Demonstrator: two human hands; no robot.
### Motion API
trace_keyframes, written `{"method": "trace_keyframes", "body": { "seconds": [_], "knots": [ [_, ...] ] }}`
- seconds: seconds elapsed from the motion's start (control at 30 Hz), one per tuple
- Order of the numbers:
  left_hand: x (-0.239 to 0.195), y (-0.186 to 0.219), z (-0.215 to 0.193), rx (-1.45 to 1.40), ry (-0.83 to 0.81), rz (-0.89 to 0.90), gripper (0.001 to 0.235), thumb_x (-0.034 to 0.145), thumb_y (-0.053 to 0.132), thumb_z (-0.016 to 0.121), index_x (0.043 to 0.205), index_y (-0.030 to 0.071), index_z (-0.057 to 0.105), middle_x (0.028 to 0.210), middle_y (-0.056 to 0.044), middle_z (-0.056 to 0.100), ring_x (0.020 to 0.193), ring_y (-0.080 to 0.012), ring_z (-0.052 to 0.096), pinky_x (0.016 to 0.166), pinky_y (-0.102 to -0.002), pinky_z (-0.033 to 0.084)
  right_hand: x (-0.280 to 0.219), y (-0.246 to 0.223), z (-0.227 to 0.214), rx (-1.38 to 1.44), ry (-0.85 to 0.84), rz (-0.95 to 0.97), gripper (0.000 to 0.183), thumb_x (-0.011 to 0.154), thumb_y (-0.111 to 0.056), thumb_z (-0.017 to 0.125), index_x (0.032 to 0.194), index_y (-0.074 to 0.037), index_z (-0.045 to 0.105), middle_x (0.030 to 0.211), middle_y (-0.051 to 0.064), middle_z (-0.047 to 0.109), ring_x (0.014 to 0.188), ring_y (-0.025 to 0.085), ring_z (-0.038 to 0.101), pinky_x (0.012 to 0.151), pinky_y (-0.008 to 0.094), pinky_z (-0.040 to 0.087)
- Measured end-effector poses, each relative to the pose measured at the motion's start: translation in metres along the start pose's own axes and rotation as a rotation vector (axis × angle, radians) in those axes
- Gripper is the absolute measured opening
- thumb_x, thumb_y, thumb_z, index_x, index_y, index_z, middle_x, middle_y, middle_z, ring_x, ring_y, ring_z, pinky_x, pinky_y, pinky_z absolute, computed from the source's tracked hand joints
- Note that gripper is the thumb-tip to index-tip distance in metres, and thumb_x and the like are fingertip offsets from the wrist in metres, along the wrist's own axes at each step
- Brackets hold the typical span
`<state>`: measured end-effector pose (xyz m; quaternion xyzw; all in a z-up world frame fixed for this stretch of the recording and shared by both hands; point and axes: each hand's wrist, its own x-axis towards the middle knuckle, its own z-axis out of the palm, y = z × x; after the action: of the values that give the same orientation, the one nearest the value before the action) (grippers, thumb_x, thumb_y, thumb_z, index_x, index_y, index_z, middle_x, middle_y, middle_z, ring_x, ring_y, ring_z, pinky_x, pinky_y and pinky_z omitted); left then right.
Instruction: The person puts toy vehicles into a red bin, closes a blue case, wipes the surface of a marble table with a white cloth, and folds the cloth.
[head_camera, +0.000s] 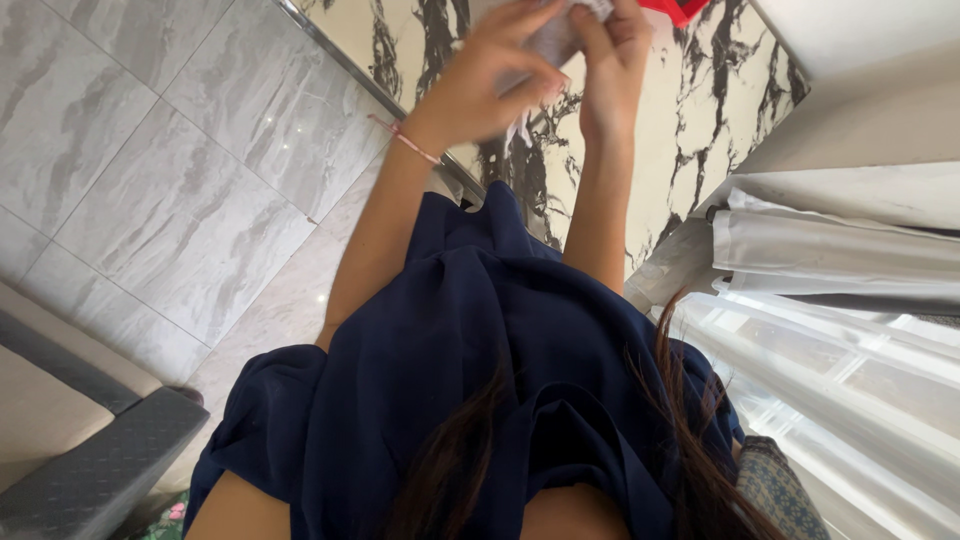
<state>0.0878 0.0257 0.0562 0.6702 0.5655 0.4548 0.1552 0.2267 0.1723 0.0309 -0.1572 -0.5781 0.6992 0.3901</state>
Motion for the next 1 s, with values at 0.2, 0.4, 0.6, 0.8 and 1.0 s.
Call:
{"method": "trace_keyframes", "body": {
  "seconds": [0.2,0.4,0.6,0.8,1.0],
  "knots": [
    [-0.030,-0.043,-0.012,-0.062,0.677,-0.530,0.050,0.079,0.021,0.088,0.116,0.000,0.064,0.124,-0.016,0.062,0.120,-0.0282,0.061,0.106,-0.038,0.050,0.003,0.000,-0.006,0.191,0.024,-0.013,0.030,0.100,0.008,0.056,0.129,0.003,0.065,0.120,0.010,0.072,0.111,0.017,0.066,0.100,0.027,0.050],
    [-0.042,-0.060,-0.013,-0.457,0.454,-0.503,0.030,0.102,0.026,0.080,0.120,0.002,0.076,0.115,-0.006,0.078,0.113,-0.0156,0.072,0.105,-0.034,0.054,0.002,0.004,-0.008,0.273,-0.042,-0.033,0.032,0.098,-0.001,0.060,0.130,0.002,0.062,0.120,0.011,0.072,0.110,0.022,0.067,0.099,0.032,0.054],
    [-0.015,-0.044,-0.010,-0.533,0.593,-0.135,0.025,0.109,0.022,0.070,0.117,-0.001,0.068,0.108,-0.004,0.072,0.103,-0.0127,0.067,0.094,-0.032,0.054,-0.006,0.073,-0.038,0.555,-0.103,0.185,0.045,0.101,-0.014,0.077,0.137,0.002,0.055,0.120,0.012,0.067,0.113,0.025,0.065,0.101,0.039,0.056],
    [-0.020,-0.060,-0.009,-0.192,0.759,-0.194,0.027,0.102,0.024,0.079,0.105,-0.001,0.070,0.092,-0.005,0.072,0.083,-0.0110,0.063,0.075,-0.030,0.051,-0.006,0.061,-0.028,0.239,-0.106,0.294,0.050,0.099,-0.004,0.078,0.142,0.003,0.054,0.138,0.016,0.064,0.130,0.026,0.062,0.115,0.039,0.051],
    [-0.025,-0.091,-0.002,0.132,0.984,-0.413,0.028,0.098,0.024,0.081,0.095,0.001,0.067,0.085,-0.003,0.072,0.076,-0.0126,0.061,0.074,-0.033,0.051,-0.003,0.033,-0.010,0.383,-0.032,0.437,0.059,0.098,-0.026,0.072,0.144,0.005,0.050,0.140,0.020,0.062,0.133,0.032,0.061,0.115,0.045,0.050]
  ]
}}
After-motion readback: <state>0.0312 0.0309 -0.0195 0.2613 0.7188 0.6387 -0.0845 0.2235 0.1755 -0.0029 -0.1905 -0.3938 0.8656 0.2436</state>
